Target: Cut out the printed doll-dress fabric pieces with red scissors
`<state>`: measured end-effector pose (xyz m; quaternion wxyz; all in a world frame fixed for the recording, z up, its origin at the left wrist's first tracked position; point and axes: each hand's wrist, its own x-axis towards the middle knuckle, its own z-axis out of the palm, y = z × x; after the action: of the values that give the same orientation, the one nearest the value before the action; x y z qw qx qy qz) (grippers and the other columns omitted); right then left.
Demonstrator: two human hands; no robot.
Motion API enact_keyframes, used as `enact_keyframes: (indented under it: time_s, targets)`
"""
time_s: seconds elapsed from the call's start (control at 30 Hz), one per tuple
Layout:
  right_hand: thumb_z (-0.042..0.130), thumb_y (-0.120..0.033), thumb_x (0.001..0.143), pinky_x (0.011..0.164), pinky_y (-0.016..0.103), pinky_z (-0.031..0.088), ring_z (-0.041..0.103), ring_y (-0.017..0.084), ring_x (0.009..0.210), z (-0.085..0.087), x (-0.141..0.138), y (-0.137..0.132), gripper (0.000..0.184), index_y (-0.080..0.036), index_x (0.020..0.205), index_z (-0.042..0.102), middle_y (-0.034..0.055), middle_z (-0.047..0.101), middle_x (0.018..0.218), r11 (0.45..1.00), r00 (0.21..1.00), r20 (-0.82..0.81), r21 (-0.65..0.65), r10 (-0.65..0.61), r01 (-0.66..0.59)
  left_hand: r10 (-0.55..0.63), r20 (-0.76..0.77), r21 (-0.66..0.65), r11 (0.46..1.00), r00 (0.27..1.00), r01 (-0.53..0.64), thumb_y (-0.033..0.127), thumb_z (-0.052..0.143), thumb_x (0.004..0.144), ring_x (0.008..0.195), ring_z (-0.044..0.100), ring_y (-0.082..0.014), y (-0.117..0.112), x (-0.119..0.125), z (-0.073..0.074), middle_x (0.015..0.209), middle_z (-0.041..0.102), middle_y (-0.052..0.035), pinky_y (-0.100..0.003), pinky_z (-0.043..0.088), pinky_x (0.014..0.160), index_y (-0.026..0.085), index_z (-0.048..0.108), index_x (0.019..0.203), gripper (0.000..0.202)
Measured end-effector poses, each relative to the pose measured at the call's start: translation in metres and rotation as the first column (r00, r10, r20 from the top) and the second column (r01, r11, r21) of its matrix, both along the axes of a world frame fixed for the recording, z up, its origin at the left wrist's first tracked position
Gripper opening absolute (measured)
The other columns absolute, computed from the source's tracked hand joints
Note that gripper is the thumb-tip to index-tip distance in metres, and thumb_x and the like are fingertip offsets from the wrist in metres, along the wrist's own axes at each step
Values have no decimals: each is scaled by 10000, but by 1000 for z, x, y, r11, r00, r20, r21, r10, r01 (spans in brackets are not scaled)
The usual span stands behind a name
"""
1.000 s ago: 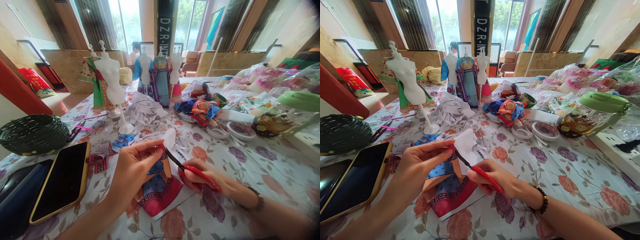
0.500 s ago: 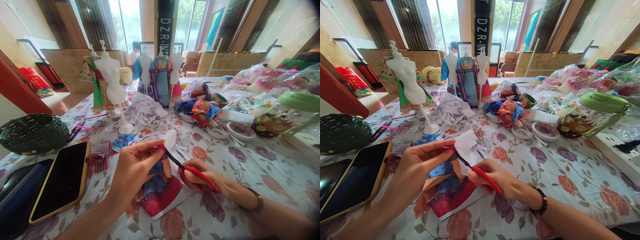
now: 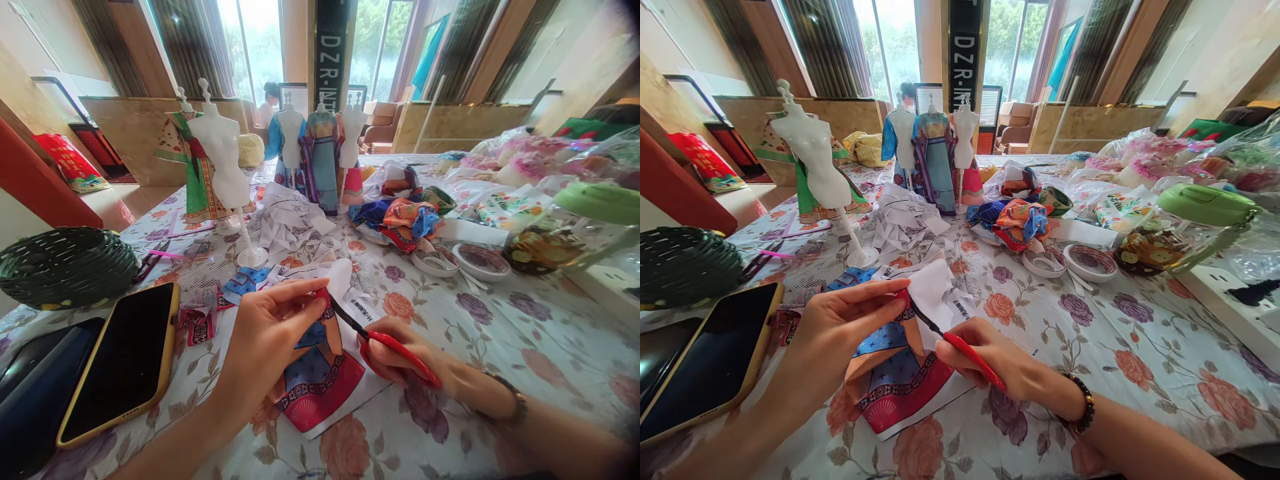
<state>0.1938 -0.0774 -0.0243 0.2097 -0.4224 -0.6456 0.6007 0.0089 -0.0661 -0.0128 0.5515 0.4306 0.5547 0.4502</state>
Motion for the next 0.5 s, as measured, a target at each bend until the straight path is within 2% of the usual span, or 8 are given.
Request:
enact_keyframes:
  time_s: [0.13, 0.5]
  targets:
    - [344, -865, 741, 474, 312, 177, 188, 102, 462, 5, -1, -2, 680, -236, 497, 258, -47, 243, 483, 1000, 1000, 13, 3, -7, 7, -3, -5, 23, 1000, 1000, 3, 272, 773, 715, 759, 730, -193, 0, 0, 0, 908, 785, -29, -171, 528, 506, 240, 783, 934, 222]
    - [362, -814, 775, 464, 297, 267, 212, 115, 468, 1, 2, 0, 647, -233, 502, 282, -31, 271, 496, 1000, 1000, 24, 1, 15, -15, -16, 15, -12, 1000, 1000, 17, 306, 772, 720, 720, 731, -208, -1, -2, -1, 824, 780, -31, -197, 538, 502, 253, 774, 981, 266]
